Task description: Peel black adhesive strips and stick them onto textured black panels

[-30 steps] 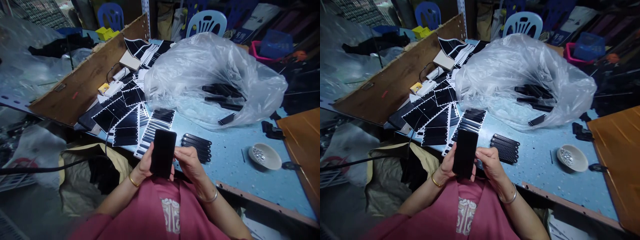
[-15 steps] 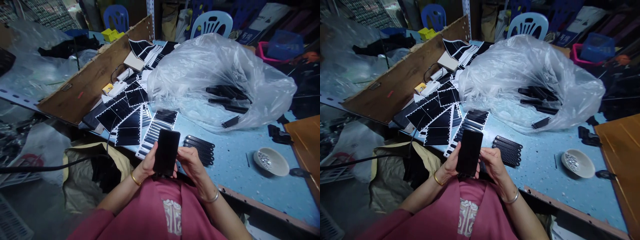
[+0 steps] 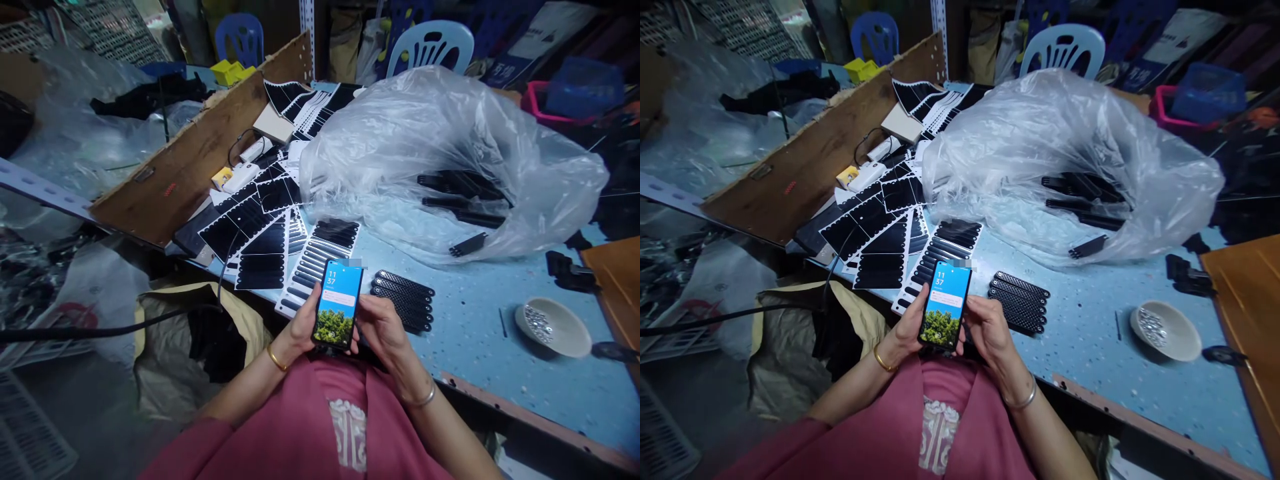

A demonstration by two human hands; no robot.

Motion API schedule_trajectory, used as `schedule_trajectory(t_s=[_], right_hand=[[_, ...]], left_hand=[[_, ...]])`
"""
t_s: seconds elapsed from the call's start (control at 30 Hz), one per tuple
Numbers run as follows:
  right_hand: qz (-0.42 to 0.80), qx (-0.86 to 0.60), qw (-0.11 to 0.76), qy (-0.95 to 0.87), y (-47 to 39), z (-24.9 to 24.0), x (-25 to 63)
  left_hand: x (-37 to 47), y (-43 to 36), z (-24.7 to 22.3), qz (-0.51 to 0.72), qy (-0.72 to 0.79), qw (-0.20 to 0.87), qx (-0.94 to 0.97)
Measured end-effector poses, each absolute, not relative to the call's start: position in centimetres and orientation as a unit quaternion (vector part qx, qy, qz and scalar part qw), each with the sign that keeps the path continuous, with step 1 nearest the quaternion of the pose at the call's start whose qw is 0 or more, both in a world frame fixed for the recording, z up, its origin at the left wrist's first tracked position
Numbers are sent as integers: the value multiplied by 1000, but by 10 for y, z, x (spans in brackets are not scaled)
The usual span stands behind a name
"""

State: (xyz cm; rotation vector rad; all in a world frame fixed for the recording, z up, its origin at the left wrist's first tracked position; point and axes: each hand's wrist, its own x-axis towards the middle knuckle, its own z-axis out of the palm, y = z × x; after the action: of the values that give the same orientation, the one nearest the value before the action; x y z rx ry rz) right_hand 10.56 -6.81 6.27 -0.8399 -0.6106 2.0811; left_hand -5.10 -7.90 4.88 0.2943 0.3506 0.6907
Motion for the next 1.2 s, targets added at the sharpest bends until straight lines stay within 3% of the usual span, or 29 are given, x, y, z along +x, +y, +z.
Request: schedule_trajectory(t_s=[0.4, 0.7, 0.87, 1.07, 1.13, 1.2], right_hand=[[808, -323, 432, -238, -72, 62, 101], [780, -401, 302, -374, -68, 69, 89], [738, -441, 266, -436, -31, 93, 78], [658, -478, 337, -474, 40, 135, 46], [603, -461, 379, -529, 65, 155, 30], [542, -428, 415, -592, 85, 179, 12]], left_hand=[[-52, -80, 40, 352, 187, 906, 142], [-63, -100, 47, 411, 221, 868, 168], [-100, -147, 40, 458, 385, 770, 223], [-211, -216, 69, 398, 590, 648, 269], [-270, -224, 99, 404, 668, 552, 291], [-338, -219, 139, 440, 746, 375, 330]])
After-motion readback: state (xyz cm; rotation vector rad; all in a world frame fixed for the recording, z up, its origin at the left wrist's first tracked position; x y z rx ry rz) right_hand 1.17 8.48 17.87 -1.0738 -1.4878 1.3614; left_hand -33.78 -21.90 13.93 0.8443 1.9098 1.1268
